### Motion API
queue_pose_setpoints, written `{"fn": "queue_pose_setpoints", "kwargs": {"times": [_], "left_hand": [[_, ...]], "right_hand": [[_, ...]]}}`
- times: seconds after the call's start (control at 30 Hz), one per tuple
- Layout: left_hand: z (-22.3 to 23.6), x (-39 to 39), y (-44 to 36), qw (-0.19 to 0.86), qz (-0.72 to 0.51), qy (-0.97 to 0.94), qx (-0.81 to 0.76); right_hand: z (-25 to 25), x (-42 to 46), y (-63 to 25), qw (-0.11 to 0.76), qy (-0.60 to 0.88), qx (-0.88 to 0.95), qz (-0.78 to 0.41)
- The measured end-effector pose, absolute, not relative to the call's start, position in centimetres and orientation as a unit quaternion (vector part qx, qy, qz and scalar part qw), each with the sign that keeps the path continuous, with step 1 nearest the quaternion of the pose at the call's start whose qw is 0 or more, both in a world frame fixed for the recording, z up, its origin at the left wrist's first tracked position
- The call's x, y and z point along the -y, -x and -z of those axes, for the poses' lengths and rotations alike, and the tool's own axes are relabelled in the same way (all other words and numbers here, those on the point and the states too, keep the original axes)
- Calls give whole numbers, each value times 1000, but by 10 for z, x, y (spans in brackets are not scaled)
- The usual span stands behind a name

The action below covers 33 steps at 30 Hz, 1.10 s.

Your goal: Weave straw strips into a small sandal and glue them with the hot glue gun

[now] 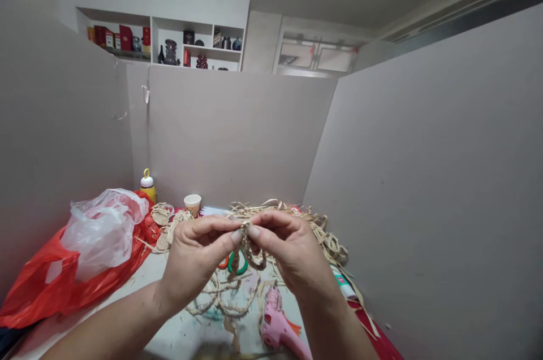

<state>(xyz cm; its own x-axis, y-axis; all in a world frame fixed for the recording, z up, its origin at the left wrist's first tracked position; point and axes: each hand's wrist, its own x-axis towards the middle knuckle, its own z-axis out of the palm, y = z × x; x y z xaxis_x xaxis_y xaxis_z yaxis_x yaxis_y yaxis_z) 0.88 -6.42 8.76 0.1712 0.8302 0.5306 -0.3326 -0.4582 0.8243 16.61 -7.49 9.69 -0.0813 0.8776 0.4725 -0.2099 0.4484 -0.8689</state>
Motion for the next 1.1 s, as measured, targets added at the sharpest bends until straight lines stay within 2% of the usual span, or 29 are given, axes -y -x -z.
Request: {"fn": "queue_pose_setpoints", "kwargs": {"times": [0.2, 0.67, 1.1], "left_hand": [[-93, 60, -3, 460, -586, -634, -207], [-97, 46, 6, 540, -520, -628, -209], [-90, 49, -2, 524, -550, -618, -201]], "right_hand": [[-98, 72, -169, 607, 282, 587, -455], [-98, 74, -169, 586, 314, 612, -429], [-96, 72, -166, 598, 309, 590, -446]]}}
